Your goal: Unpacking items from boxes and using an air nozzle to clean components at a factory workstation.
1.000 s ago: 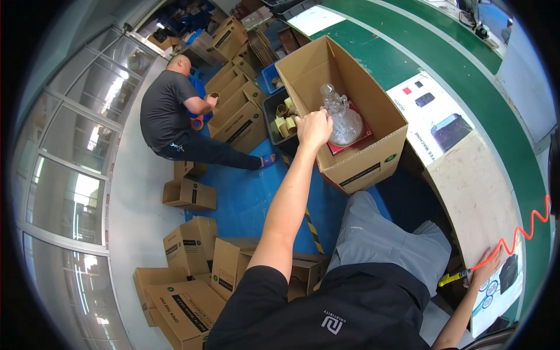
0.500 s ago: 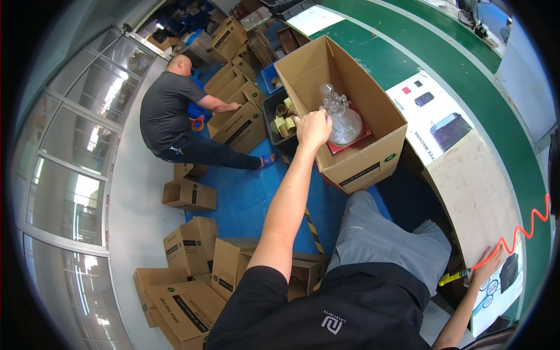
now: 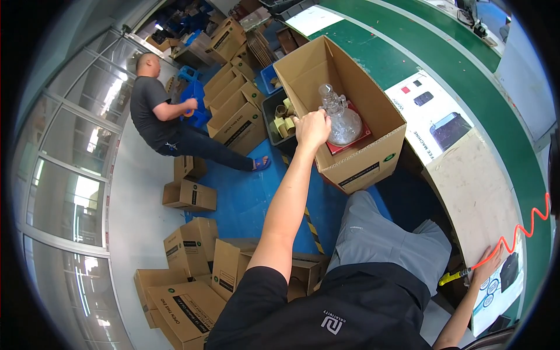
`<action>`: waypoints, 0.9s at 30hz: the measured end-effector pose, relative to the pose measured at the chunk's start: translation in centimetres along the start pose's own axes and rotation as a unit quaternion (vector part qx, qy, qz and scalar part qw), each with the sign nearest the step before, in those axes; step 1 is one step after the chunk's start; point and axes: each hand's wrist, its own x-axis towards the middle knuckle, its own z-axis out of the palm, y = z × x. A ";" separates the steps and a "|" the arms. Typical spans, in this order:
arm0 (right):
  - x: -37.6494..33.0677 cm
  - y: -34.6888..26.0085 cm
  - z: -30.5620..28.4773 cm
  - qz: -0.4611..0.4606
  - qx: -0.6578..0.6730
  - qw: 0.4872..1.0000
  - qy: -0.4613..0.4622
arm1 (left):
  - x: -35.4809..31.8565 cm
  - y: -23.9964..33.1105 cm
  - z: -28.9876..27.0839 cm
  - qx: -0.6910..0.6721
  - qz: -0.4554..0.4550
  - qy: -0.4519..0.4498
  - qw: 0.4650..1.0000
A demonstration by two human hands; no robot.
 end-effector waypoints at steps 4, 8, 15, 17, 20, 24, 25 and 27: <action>0.0 0.0 -0.2 -0.004 0.000 1.000 0.005 | -0.1 0.2 -0.1 0.005 0.001 0.002 1.000; 0.0 0.1 0.0 -0.002 -0.011 1.000 0.008 | -0.1 0.2 -0.2 0.000 -0.002 -0.004 1.000; 0.0 0.1 0.0 0.001 0.000 1.000 0.014 | 0.0 0.4 -0.3 0.001 -0.013 -0.010 1.000; 0.0 -0.1 -0.1 -0.002 0.002 1.000 0.016 | 0.0 0.3 -0.4 0.000 -0.024 -0.015 1.000; 0.0 -0.2 -0.2 -0.001 0.006 1.000 0.014 | 0.0 0.3 -0.4 0.005 -0.024 -0.015 1.000; 0.0 0.2 0.0 -0.009 0.002 1.000 0.024 | 0.0 0.5 -0.4 0.005 -0.015 -0.013 1.000; 0.0 0.1 0.0 -0.008 0.000 1.000 0.021 | -0.1 0.4 -0.4 0.001 -0.006 -0.007 1.000; 0.0 0.1 0.0 -0.006 0.001 1.000 0.016 | -0.1 0.4 -0.4 0.001 -0.007 -0.008 1.000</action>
